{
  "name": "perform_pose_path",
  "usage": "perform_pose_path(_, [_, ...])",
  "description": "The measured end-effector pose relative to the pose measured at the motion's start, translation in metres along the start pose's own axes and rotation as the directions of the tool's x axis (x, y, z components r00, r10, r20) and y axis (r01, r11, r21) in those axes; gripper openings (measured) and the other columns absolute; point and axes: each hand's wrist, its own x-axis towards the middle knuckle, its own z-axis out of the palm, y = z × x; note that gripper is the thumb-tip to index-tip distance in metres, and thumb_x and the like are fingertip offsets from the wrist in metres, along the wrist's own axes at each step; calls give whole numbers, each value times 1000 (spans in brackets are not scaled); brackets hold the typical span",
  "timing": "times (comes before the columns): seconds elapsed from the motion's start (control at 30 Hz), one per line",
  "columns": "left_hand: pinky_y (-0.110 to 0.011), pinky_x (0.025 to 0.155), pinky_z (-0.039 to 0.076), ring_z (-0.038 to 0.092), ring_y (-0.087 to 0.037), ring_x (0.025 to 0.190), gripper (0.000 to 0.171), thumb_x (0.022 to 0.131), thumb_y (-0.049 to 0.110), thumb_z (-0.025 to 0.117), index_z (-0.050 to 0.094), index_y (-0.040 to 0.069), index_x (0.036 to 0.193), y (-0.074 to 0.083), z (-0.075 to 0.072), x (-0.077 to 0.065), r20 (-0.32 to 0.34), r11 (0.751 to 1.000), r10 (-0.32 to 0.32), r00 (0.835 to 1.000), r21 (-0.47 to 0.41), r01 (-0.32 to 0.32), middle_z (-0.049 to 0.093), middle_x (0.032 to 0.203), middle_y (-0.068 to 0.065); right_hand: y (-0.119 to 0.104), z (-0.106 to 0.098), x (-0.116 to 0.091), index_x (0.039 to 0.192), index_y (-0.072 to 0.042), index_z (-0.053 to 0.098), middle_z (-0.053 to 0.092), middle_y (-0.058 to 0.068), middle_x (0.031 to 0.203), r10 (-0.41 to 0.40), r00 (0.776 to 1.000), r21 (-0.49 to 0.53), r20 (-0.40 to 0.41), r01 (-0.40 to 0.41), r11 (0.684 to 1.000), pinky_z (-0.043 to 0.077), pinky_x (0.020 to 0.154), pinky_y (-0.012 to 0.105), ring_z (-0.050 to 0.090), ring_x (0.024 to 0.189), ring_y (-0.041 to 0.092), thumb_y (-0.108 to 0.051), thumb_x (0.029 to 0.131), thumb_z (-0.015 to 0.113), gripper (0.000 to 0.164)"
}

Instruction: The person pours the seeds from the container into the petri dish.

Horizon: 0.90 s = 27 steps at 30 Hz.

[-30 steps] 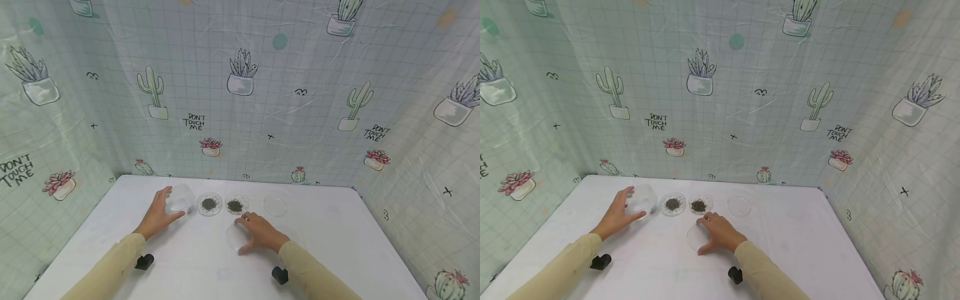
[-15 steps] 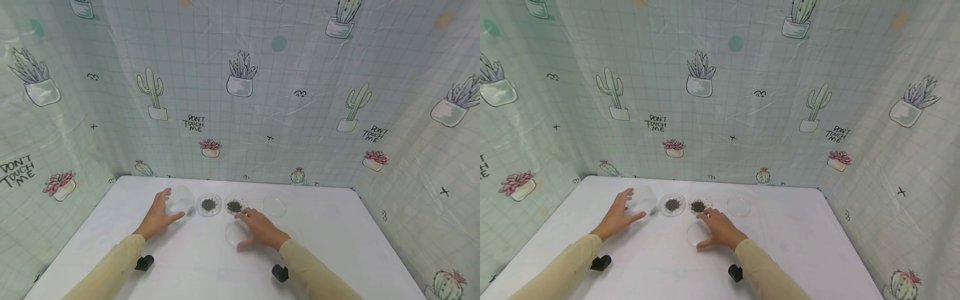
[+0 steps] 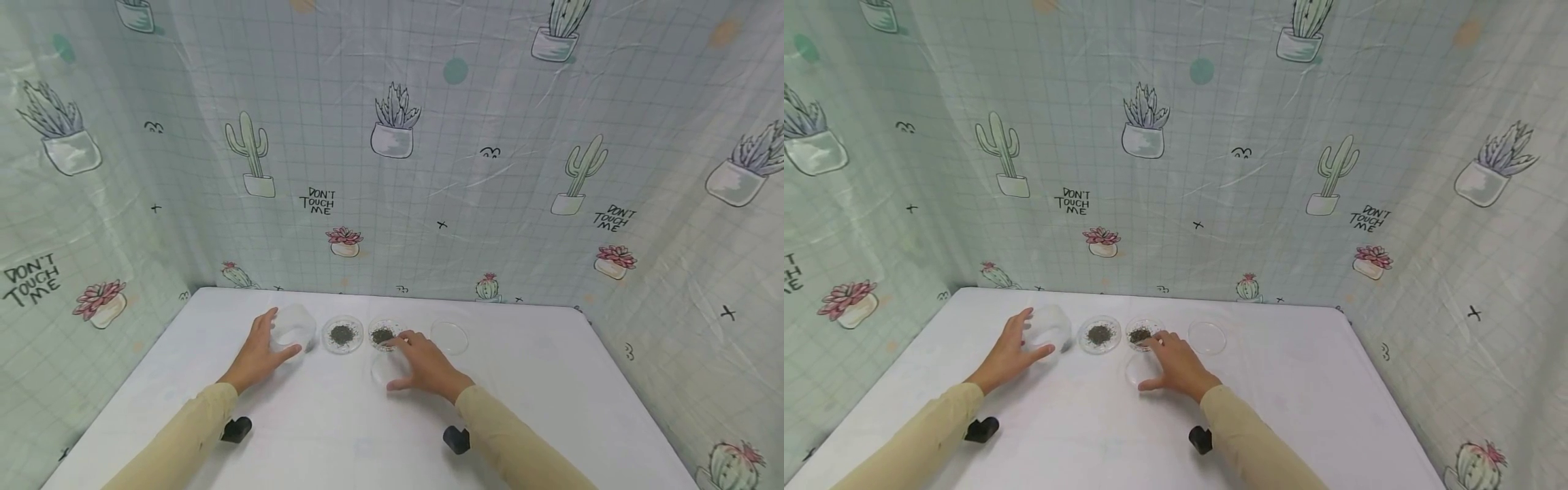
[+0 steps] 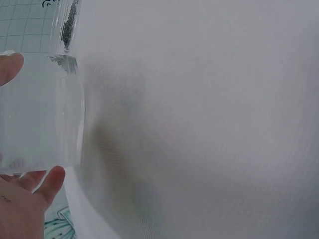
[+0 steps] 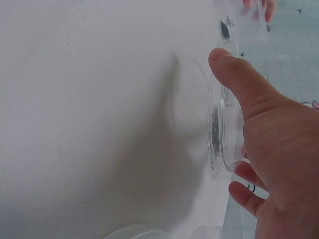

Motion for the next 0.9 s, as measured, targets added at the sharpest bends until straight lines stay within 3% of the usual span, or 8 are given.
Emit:
perform_pose_path(0.23, [-66,109,32,34,-46,135,97,86,46,69,11,6,153,-3,0,2,-4,1000,14,1000,16,-14,16,153,-26,1,-1,4,136,-16,52,52,9,133,28,999,27,-19,-28,999,47,102,45,52,122,27,-56,67,80,84])
perform_pose_path(0.47, [-66,112,26,25,-44,140,93,82,48,72,24,4,149,-4,1,5,-80,991,102,992,95,-95,21,153,-25,4,-2,10,136,-18,52,51,8,134,96,995,37,-11,-96,995,46,105,44,51,123,26,-58,67,80,85])
perform_pose_path(0.9, [-67,109,22,26,-38,141,67,92,46,59,37,9,144,6,-2,14,-105,984,139,985,125,-125,29,152,-18,8,-4,19,137,-14,51,49,12,139,138,990,69,-29,-135,988,44,106,50,49,128,31,-57,67,81,87])
